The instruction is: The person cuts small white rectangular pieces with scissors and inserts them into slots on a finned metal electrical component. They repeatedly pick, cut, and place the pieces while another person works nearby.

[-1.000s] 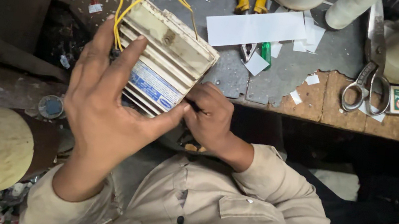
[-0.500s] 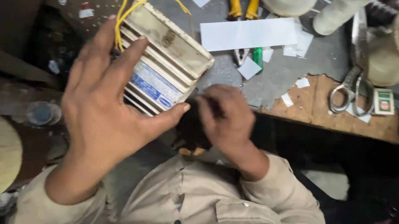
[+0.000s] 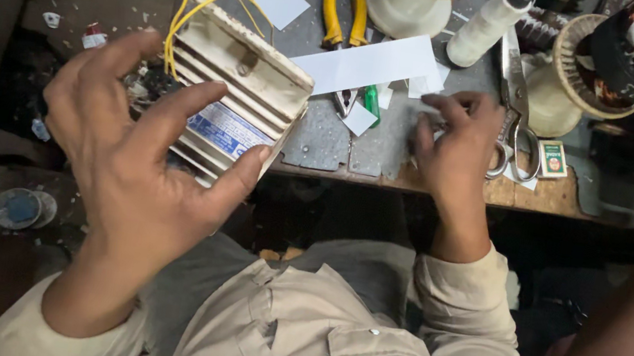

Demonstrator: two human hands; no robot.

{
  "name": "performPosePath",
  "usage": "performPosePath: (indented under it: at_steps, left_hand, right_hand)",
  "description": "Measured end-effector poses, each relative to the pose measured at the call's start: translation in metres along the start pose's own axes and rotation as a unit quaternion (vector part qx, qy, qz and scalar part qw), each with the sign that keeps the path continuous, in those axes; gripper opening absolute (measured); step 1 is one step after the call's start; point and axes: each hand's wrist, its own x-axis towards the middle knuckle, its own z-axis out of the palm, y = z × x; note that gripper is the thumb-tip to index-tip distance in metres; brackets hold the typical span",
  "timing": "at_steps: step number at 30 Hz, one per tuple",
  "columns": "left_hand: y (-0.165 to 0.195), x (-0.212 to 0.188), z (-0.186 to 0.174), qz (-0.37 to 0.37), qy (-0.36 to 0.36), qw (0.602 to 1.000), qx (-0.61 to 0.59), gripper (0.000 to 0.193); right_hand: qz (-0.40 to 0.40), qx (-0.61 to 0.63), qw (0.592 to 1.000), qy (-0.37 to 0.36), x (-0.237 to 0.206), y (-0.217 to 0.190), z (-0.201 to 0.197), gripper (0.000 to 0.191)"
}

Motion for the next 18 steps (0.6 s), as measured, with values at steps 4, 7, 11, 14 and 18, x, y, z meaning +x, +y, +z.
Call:
performPosePath:
  at_steps: [4, 7, 11, 14, 18]
  left_hand:
    - [0.001, -0.001, 0.001, -0.001, -0.004, 1.0, -0.003, 0.047]
    - [0.002, 0.0, 0.001, 0.001, 0.003, 1.0, -0.012, 0.044]
    - [0.005, 0.001, 0.001, 0.01, 0.007, 1.0, -0.01, 0.04]
    - [0.007, 0.002, 0.001, 0.002, 0.006, 1.0, -0.019, 0.039]
    - [0.008, 0.006, -0.006, -0.005, 0.018, 0.998, -0.064, 0.032]
  right_hand:
    - [-0.013, 0.021, 1.0, -0.008, 0.013, 0.006, 0.004, 0.026]
    - [-0.019, 0.023, 1.0, 0.003, 0.022, 0.008, 0.005, 0.029]
    - [-0.109, -0.014, 0.994, 0.022, 0.033, 0.008, 0.005, 0.052]
    - [-0.091, -0.015, 0.995, 0.044, 0.037, 0.011, 0.001, 0.027]
    - [-0.028, 0.09, 0.981, 0.172, 0.029, 0.019, -0.018, 0.021]
